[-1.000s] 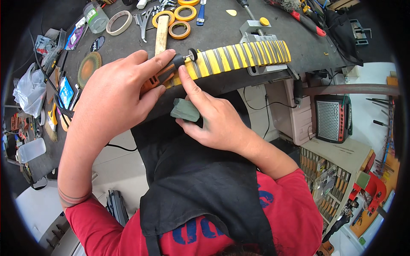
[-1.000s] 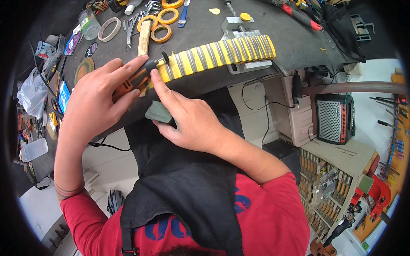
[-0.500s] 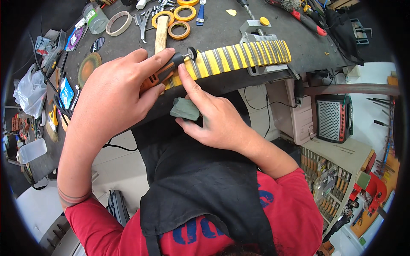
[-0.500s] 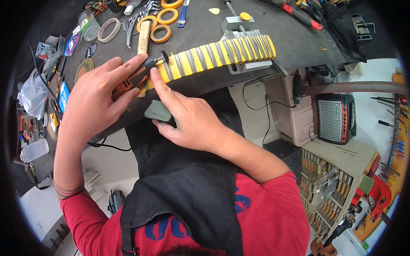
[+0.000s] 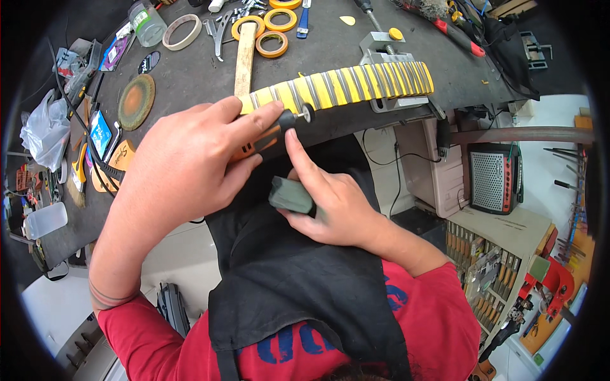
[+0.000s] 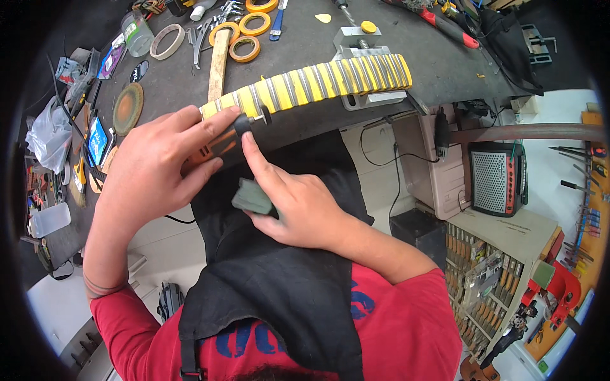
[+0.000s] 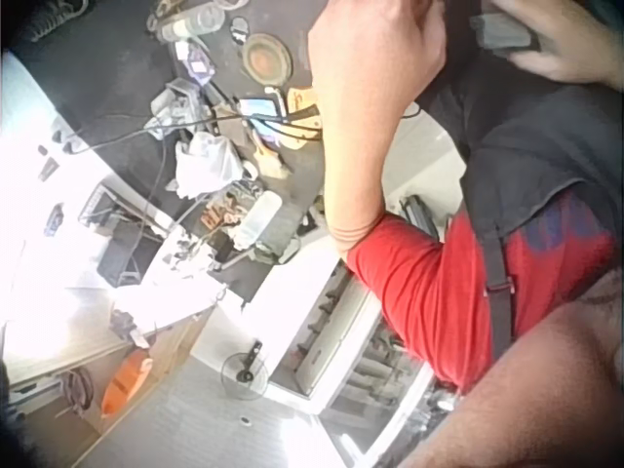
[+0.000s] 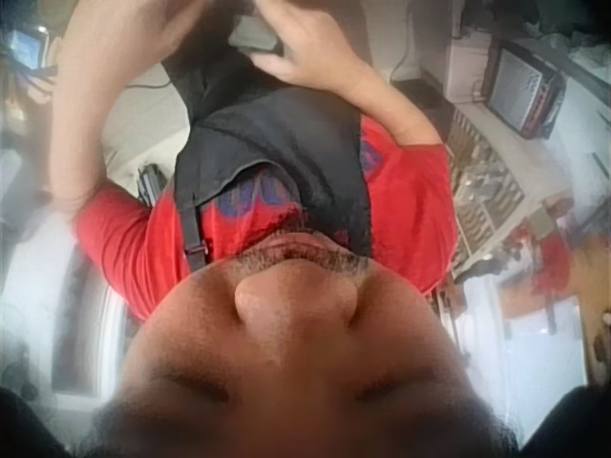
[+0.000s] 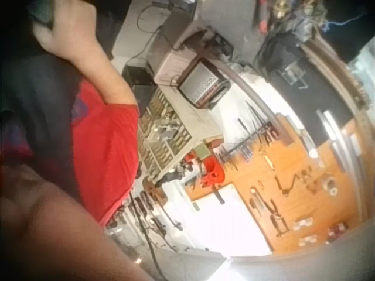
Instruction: The person polishes the frets on a guitar neck using a rotary tool and a green polishing compound.
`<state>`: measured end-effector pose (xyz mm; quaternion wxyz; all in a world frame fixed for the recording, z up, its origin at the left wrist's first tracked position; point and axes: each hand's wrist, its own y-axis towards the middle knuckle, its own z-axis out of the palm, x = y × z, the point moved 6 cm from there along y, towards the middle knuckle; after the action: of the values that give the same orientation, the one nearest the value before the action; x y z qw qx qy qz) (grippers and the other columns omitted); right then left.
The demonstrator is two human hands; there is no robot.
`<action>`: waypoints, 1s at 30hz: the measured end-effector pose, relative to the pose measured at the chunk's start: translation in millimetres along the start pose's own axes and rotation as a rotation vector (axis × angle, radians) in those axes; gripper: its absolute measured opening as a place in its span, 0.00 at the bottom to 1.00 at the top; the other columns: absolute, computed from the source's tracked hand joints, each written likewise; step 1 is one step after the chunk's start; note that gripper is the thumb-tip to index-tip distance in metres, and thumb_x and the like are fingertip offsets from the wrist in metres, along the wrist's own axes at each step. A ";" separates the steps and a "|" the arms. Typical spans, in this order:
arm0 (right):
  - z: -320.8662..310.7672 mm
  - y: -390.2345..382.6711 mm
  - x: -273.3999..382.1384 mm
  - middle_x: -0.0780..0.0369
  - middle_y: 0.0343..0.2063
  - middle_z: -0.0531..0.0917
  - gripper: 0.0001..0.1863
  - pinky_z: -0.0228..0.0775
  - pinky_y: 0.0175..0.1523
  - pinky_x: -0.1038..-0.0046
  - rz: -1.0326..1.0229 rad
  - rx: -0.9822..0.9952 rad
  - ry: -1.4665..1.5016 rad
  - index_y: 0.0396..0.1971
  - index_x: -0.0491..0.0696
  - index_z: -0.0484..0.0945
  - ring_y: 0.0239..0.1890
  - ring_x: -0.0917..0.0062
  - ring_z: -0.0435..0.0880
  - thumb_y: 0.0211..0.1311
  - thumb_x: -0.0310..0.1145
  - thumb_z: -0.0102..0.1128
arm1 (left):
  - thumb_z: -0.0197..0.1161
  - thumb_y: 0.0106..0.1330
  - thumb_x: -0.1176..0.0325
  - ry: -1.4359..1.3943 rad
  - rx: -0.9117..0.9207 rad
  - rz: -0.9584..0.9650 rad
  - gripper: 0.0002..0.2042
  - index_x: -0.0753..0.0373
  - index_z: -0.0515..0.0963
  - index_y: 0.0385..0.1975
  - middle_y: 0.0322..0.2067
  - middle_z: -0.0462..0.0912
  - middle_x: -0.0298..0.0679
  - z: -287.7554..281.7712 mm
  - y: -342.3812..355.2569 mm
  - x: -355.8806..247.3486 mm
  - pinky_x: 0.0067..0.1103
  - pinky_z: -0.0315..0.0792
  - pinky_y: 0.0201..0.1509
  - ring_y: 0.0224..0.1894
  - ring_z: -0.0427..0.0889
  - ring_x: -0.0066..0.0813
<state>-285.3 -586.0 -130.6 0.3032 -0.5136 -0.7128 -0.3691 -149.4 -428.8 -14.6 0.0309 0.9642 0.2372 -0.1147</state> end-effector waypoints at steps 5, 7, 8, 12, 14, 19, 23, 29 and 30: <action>-23.3 -13.4 -10.3 0.50 0.54 0.94 0.43 0.93 0.55 0.57 0.056 -0.310 0.045 0.78 0.42 0.71 0.51 0.53 1.01 0.70 0.26 0.90 | 0.83 0.72 0.67 -0.058 -0.010 -0.015 0.33 0.51 0.88 0.79 0.49 0.92 0.46 0.4 -10.8 -7.6 0.44 0.90 0.50 0.49 0.97 0.52; -30.5 -11.7 -19.3 0.51 0.54 0.92 0.36 0.91 0.57 0.59 0.101 -0.429 -0.012 0.72 0.43 0.71 0.52 0.58 0.99 0.75 0.27 0.88 | 0.83 0.72 0.66 -0.062 -0.021 -0.021 0.33 0.51 0.88 0.80 0.50 0.92 0.46 -0.3 -13.7 -10.7 0.44 0.91 0.50 0.49 0.97 0.52; -31.7 -10.0 -22.6 0.52 0.55 0.90 0.36 0.90 0.57 0.60 0.116 -0.444 -0.022 0.73 0.42 0.69 0.52 0.60 0.98 0.77 0.27 0.87 | 0.83 0.72 0.66 -0.074 -0.013 -0.024 0.33 0.51 0.88 0.80 0.51 0.92 0.46 -0.2 -14.9 -12.2 0.44 0.91 0.50 0.49 0.97 0.52; -33.5 0.5 -23.1 0.52 0.57 0.89 0.37 0.90 0.57 0.59 0.002 -0.466 -0.104 0.74 0.42 0.67 0.51 0.60 0.98 0.79 0.28 0.87 | 0.83 0.72 0.66 -0.096 0.005 -0.044 0.33 0.51 0.87 0.80 0.51 0.92 0.46 -1.0 -19.0 -13.7 0.43 0.91 0.50 0.49 0.97 0.52; -31.7 2.8 -20.3 0.52 0.58 0.89 0.37 0.90 0.56 0.58 -0.028 -0.474 -0.104 0.74 0.43 0.68 0.51 0.59 0.98 0.79 0.28 0.87 | 0.83 0.73 0.66 -0.088 -0.011 -0.046 0.33 0.51 0.87 0.80 0.49 0.92 0.45 -2.2 -20.8 -12.0 0.43 0.90 0.50 0.49 0.96 0.52; -19.3 9.2 -4.5 0.49 0.65 0.90 0.42 0.94 0.57 0.56 -0.103 -0.391 -0.063 0.81 0.44 0.71 0.57 0.53 1.00 0.75 0.29 0.89 | 0.82 0.73 0.67 -0.001 -0.066 -0.088 0.34 0.53 0.87 0.81 0.43 0.88 0.44 -6.0 -23.4 4.3 0.43 0.88 0.50 0.46 0.95 0.50; 3.2 21.1 4.1 0.49 0.65 0.91 0.57 0.94 0.54 0.57 -0.100 -0.167 -0.064 0.94 0.44 0.64 0.56 0.50 0.99 0.72 0.34 0.89 | 0.81 0.72 0.69 0.030 -0.056 -0.127 0.33 0.54 0.88 0.80 0.41 0.86 0.44 -5.4 -20.7 15.9 0.43 0.87 0.51 0.46 0.93 0.48; 17.1 31.8 6.2 0.51 0.59 0.90 0.66 0.91 0.45 0.58 -0.153 -0.165 -0.121 1.00 0.43 0.55 0.46 0.55 0.96 0.68 0.34 0.89 | 0.81 0.73 0.69 0.027 -0.053 -0.115 0.33 0.54 0.89 0.80 0.41 0.86 0.44 -3.7 -20.9 17.1 0.42 0.87 0.51 0.46 0.94 0.49; 17.9 30.8 5.7 0.52 0.57 0.90 0.67 0.91 0.45 0.58 -0.143 -0.149 -0.142 1.00 0.43 0.54 0.45 0.55 0.96 0.67 0.34 0.90 | 0.81 0.73 0.69 0.029 -0.052 -0.106 0.33 0.54 0.89 0.80 0.41 0.86 0.44 -3.6 -21.6 16.5 0.42 0.87 0.51 0.46 0.94 0.49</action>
<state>-258.4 -562.0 -129.1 0.1859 -0.5074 -0.7377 -0.4046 -144.5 -401.8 -15.1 0.0462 0.9507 0.2911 -0.0960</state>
